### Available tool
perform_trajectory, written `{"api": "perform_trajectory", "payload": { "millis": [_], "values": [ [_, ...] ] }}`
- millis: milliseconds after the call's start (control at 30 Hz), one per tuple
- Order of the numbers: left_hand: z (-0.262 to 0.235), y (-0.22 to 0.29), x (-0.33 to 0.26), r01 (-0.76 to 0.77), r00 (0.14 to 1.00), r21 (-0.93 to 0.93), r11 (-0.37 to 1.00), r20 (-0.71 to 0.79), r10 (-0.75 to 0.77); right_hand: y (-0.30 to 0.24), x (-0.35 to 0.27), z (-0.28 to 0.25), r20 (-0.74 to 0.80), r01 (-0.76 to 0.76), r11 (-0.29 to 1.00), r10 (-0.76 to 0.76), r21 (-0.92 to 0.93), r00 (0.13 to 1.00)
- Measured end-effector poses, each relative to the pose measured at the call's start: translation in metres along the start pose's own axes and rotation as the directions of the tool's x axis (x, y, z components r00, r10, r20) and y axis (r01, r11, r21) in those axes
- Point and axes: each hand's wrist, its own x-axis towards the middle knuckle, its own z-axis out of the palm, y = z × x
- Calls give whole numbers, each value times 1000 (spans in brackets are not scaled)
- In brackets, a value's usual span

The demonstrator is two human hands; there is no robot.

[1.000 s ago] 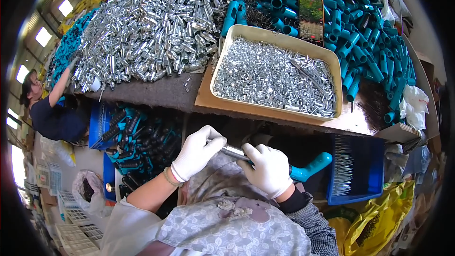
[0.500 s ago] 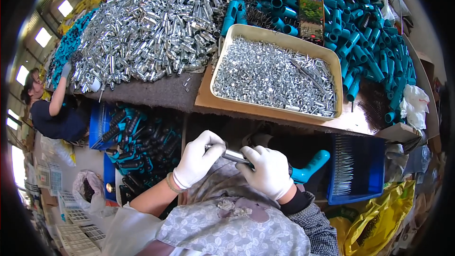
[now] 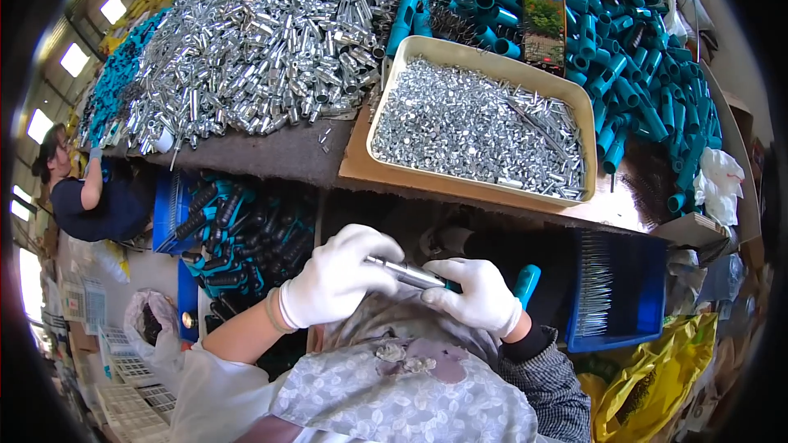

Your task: Assembling hardware components by inserting metal parts and springs into plastic housings.

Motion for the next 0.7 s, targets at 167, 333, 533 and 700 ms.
{"api": "perform_trajectory", "payload": {
  "millis": [167,333,533,700],
  "values": [
    [-9,2,1,646,756,-321,692,151,-636,-5,-2,-8,19,-73,990,76,-122,997],
    [1,-1,-1,-164,982,193,967,-64,179,-2,-3,-7,31,-36,994,40,-105,999],
    [8,-2,5,654,756,-332,680,282,-590,-3,1,-4,30,-43,976,50,-215,998],
    [16,-9,-2,-110,991,123,986,-59,118,2,0,-6,-32,-18,992,14,-123,999]
  ]
}}
